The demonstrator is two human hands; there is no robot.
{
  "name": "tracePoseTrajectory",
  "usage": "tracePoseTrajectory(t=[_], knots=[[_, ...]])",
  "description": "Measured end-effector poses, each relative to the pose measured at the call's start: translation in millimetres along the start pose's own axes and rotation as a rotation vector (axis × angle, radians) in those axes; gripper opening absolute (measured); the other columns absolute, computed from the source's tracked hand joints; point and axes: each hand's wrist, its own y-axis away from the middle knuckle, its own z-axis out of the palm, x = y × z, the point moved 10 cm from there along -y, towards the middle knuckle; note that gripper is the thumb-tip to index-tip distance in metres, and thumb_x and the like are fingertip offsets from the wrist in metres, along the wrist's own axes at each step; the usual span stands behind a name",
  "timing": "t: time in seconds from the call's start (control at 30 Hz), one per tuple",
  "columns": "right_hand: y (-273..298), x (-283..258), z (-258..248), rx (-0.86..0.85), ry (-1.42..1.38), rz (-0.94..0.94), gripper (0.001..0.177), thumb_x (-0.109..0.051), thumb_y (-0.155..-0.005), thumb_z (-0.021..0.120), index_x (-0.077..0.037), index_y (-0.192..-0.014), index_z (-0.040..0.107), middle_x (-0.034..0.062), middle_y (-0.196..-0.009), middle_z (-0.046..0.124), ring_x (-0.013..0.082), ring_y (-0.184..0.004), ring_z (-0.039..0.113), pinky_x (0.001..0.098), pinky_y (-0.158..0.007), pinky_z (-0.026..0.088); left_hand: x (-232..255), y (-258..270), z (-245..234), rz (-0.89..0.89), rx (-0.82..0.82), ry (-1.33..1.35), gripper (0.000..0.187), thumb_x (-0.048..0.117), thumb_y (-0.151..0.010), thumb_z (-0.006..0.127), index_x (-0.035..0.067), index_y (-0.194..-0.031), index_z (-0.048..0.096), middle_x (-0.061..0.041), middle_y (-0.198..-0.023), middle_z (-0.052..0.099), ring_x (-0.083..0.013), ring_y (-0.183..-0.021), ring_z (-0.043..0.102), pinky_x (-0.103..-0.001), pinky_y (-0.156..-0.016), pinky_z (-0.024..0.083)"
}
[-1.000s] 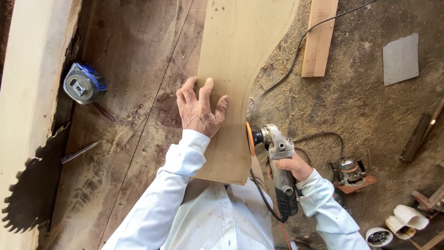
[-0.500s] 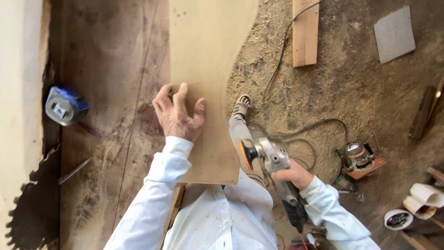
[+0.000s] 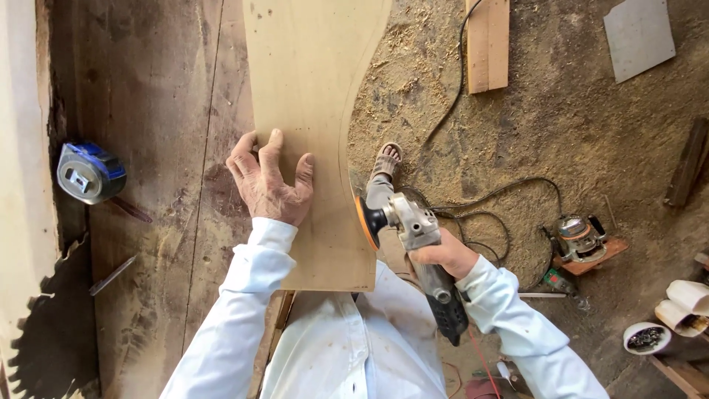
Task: Sanding the edges and surface of a curved wooden board using an angle grinder with a sanding disc.
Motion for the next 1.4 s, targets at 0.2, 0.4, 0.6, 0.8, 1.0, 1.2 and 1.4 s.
tracePoseTrajectory(t=[0.2, 0.4, 0.6, 0.8, 1.0, 1.2, 1.4], knots=[[10, 0, 4, 0.002, 0.044, 0.063, 0.020, -0.011, -0.073, 0.080, 0.006, -0.078, 0.071, 0.0262, -0.063, 0.073, 0.0340, -0.053, 0.074, 0.0440, -0.052, 0.059, 5, -3, -2, 0.012, 0.004, 0.011, 0.051, 0.039, -0.091, 0.080, 0.011, -0.130, 0.064, -0.017, -0.126, 0.051, -0.0403, -0.115, 0.051, -0.049, -0.095, 0.048], [-1, -17, 16, -0.009, -0.009, 0.026, 0.019, -0.007, -0.074, 0.078, 0.010, -0.078, 0.069, 0.0302, -0.061, 0.070, 0.0386, -0.051, 0.073, 0.0463, -0.049, 0.059, 5, -2, -2, 0.013, -0.001, 0.009, 0.051, 0.038, -0.091, 0.080, 0.010, -0.130, 0.063, -0.018, -0.126, 0.051, -0.0411, -0.115, 0.051, -0.050, -0.095, 0.047], [6, 23, -13, 0.013, 0.042, 0.071, 0.015, -0.007, -0.074, 0.077, 0.007, -0.077, 0.071, 0.0265, -0.061, 0.072, 0.0353, -0.051, 0.073, 0.0443, -0.050, 0.058, 4, -2, -2, 0.004, 0.000, 0.012, 0.050, 0.038, -0.091, 0.080, 0.012, -0.131, 0.064, -0.018, -0.127, 0.050, -0.0403, -0.115, 0.051, -0.049, -0.094, 0.048], [0, 3, -5, 0.067, -0.011, 0.038, 0.017, -0.005, -0.072, 0.078, 0.008, -0.078, 0.069, 0.0274, -0.060, 0.070, 0.0372, -0.049, 0.073, 0.0461, -0.047, 0.060, 2, -1, -1, -0.007, 0.000, 0.011, 0.051, 0.038, -0.090, 0.082, 0.012, -0.130, 0.065, -0.018, -0.127, 0.051, -0.0404, -0.116, 0.052, -0.048, -0.094, 0.049], [-8, -6, 3, 0.080, -0.068, 0.014, 0.018, 0.000, -0.070, 0.078, 0.010, -0.079, 0.067, 0.0314, -0.061, 0.068, 0.0408, -0.048, 0.072, 0.0493, -0.045, 0.060, 0, -1, 1, -0.002, -0.003, 0.000, 0.051, 0.040, -0.089, 0.081, 0.013, -0.130, 0.064, -0.017, -0.127, 0.050, -0.0393, -0.115, 0.052, -0.047, -0.093, 0.050], [14, -17, 20, 0.023, 0.009, 0.057, 0.019, -0.010, -0.069, 0.080, 0.005, -0.073, 0.070, 0.0246, -0.058, 0.070, 0.0333, -0.049, 0.072, 0.0435, -0.047, 0.059, 2, -1, -1, -0.007, -0.003, 0.001, 0.051, 0.040, -0.090, 0.080, 0.013, -0.130, 0.064, -0.018, -0.127, 0.050, -0.0405, -0.115, 0.052, -0.048, -0.093, 0.049], [-5, -29, 7, 0.028, 0.087, -0.031, 0.017, -0.010, -0.074, 0.079, 0.004, -0.077, 0.071, 0.0206, -0.059, 0.068, 0.0306, -0.051, 0.071, 0.0428, -0.050, 0.058, 4, -3, -3, -0.008, 0.009, -0.001, 0.050, 0.042, -0.091, 0.078, 0.013, -0.130, 0.064, -0.017, -0.126, 0.050, -0.0396, -0.114, 0.053, -0.049, -0.094, 0.049]])
